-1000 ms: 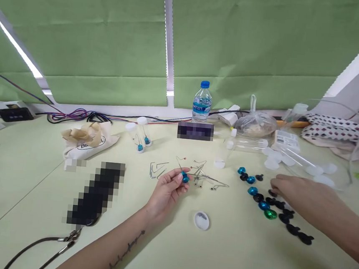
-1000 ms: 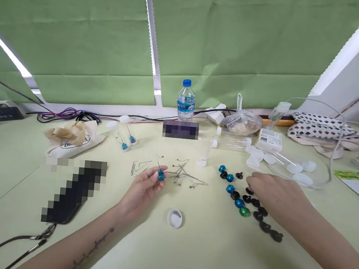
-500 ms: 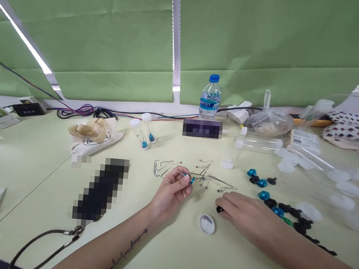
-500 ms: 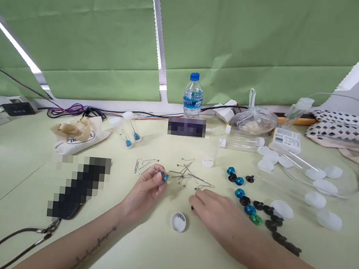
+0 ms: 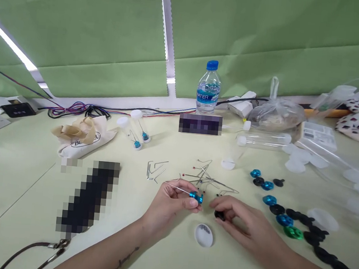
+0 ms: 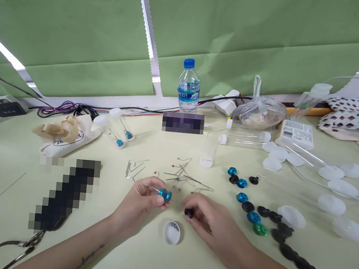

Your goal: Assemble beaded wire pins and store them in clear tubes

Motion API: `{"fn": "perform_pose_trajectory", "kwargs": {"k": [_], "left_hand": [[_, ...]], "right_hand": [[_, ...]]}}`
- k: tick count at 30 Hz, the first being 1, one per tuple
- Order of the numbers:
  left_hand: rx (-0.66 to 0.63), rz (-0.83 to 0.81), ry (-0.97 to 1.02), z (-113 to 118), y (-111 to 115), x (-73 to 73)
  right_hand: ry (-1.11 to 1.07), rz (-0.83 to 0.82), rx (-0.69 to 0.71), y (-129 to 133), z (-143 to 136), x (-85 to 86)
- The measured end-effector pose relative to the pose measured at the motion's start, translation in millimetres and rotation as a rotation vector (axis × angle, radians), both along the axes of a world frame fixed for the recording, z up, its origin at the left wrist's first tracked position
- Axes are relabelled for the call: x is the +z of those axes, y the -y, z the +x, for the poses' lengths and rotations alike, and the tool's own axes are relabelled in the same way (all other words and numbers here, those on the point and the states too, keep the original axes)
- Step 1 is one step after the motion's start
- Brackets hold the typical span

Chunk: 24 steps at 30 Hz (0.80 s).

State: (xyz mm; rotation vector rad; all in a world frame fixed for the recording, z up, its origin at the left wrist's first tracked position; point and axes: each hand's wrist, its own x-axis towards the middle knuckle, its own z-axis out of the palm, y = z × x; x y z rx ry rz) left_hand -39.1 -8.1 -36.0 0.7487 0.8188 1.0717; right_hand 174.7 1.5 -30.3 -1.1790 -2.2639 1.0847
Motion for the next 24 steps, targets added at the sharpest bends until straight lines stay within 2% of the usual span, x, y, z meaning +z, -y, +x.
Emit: {"fn": "perform_pose_trajectory", "kwargs": {"k": [5, 8, 10, 14, 16, 24], "left_hand": [[0.056, 0.012, -0.054, 3, 0, 1.0], [0.07, 0.007, -0.061, 4, 0, 0.3], [0.081, 0.005, -0.064, 4, 1, 0.5], [0.098, -0.003, -0.049, 2, 1, 1.2], [0.097, -0.004, -0.021, 0, 0, 0.5], [0.07, -0.046, 0.036, 4, 1, -2.9]], "right_hand": [[-0.121, 0.159, 0.001, 0, 3, -5.9], [-0.246, 0.187, -0.014, 1, 0, -7.4], [-0.299, 0.179, -0.05, 1, -6, -7.1], [-0.363, 0.075, -0.24, -1, -23, -6.0], [-0.438, 0.049, -0.291, -3, -29, -6.3], [-0.577, 0.031, -0.231, -4, -27, -10.9]]}}
